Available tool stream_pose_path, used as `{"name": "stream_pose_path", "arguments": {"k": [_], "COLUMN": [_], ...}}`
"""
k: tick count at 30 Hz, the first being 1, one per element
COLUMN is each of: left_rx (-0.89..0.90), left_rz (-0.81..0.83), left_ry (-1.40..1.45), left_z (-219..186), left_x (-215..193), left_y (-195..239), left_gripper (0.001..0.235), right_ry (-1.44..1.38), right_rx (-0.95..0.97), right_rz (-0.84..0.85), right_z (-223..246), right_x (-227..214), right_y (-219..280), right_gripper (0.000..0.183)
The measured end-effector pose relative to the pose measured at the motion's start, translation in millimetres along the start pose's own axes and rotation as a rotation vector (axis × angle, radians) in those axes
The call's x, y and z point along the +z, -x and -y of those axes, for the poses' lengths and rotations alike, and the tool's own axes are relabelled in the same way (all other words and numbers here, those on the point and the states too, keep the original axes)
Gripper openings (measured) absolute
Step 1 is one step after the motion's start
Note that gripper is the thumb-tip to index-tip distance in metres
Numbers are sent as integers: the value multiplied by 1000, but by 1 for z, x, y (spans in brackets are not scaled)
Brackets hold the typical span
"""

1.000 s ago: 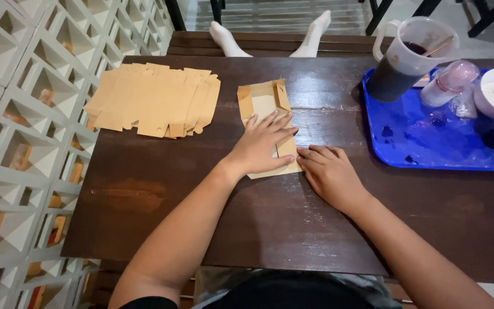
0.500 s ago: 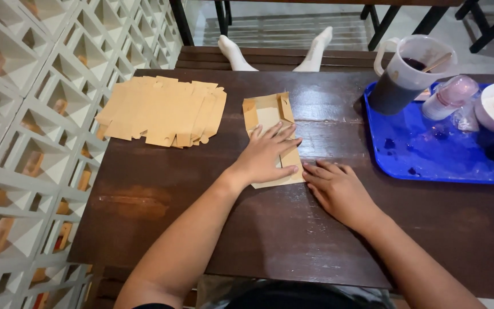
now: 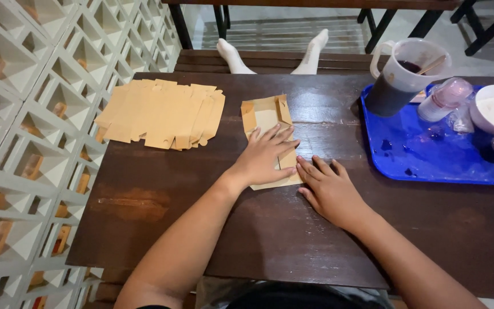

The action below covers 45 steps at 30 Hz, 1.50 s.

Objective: The person assembles a flat cardboard piece into a box-like structure by folding and pressing the flaps. They use a small black tool to crease the edges and secure the folds, working on a wooden table with a stack of similar cardboard pieces nearby.

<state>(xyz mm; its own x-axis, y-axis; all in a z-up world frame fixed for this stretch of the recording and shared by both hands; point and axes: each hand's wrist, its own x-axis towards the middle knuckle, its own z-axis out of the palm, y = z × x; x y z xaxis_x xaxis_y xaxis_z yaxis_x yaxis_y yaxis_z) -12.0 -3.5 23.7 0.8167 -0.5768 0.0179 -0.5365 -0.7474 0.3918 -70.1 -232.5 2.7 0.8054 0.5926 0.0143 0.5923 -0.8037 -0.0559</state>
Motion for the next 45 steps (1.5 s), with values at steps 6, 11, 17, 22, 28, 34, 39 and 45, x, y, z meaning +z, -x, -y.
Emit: {"name": "stream_pose_path", "arguments": {"k": [6,11,17,22,28,34,39,45], "left_rx": [0,-4,-9,6,14,14,5,-1], "left_rz": [-2,9,13,-3,-43,-21,28,52], "left_ry": [18,24,31,23,0,24,-9,4], "left_z": [-5,-7,-8,-7,-8,-8,-6,-8], "left_x": [-6,-10,-10,-7,-7,-10,-8,-11], "left_y": [2,3,3,3,2,2,0,1], "left_gripper": [69,68,68,68,71,69,74,75], "right_ry": [1,-5,10,-2,22,-141,-274,-376], "right_rx": [16,33,37,9,-139,-324,-443,-421], "right_rz": [69,141,168,76,-65,-125,-336,-377], "right_z": [4,10,9,0,-24,-40,-39,-38], "right_x": [-10,-21,-21,-11,7,4,9,6], "right_y": [2,9,13,10,-1,-12,-8,-7], "right_gripper": [54,51,50,49,50,46,31,15]}}
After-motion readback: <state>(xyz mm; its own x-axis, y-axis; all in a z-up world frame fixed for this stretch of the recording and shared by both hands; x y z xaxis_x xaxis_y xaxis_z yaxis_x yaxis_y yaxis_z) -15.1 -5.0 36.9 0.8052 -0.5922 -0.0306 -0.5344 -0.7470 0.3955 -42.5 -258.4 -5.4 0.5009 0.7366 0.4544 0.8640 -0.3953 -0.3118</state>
